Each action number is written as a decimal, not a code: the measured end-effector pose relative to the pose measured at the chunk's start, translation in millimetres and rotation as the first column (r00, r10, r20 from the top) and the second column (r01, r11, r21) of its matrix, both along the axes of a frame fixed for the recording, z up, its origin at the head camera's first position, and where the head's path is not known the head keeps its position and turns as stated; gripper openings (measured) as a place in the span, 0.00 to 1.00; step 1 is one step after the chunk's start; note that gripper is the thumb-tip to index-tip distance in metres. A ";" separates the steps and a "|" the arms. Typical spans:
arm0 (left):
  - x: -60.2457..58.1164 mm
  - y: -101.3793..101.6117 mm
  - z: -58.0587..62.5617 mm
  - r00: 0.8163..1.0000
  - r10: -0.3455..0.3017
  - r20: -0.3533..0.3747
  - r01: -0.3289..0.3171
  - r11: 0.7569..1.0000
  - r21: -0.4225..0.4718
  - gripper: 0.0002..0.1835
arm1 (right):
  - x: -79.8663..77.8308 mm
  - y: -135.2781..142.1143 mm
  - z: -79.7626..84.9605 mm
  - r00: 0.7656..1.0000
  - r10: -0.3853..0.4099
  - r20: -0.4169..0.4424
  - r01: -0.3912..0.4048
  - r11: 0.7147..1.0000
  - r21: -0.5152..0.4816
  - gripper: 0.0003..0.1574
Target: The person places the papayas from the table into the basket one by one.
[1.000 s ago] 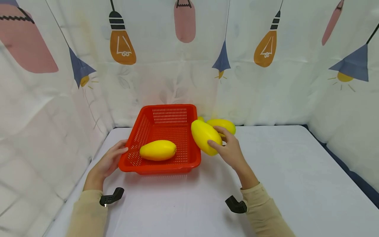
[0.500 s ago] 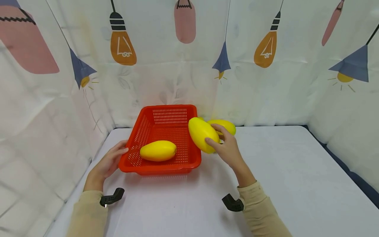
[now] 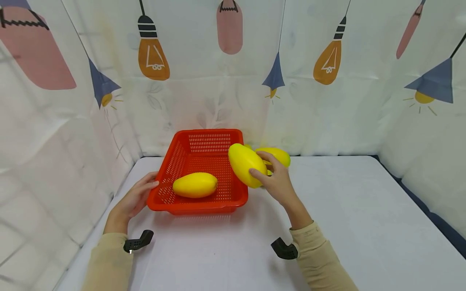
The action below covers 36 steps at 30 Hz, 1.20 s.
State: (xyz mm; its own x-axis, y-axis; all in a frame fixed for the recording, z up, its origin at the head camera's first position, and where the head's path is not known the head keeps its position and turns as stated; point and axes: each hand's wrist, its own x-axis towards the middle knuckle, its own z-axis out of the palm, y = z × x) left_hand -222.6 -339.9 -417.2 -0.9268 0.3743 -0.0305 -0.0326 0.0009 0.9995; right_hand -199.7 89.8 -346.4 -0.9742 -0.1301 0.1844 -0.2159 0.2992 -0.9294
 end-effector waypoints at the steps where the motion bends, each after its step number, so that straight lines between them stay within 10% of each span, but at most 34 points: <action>1: -0.1 0.1 0.1 1.000 0.001 0.002 -0.001 1.000 -0.001 0.21 | 0.2 -0.6 0.3 1.000 0.000 0.002 0.000 1.000 0.002 0.35; 36: -0.8 -0.6 -0.5 1.000 0.005 0.001 -0.005 1.000 -0.014 0.21 | -1.2 -23.1 4.7 0.999 0.029 -0.031 -0.028 0.998 0.050 0.35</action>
State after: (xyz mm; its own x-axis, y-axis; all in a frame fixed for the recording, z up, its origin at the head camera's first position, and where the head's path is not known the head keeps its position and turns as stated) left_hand -223.4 -340.5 -417.7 -0.9287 0.3691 -0.0362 -0.0332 0.0144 0.9993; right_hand -200.9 66.7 -341.7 -0.9639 -0.1673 0.2073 -0.2536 0.3384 -0.9062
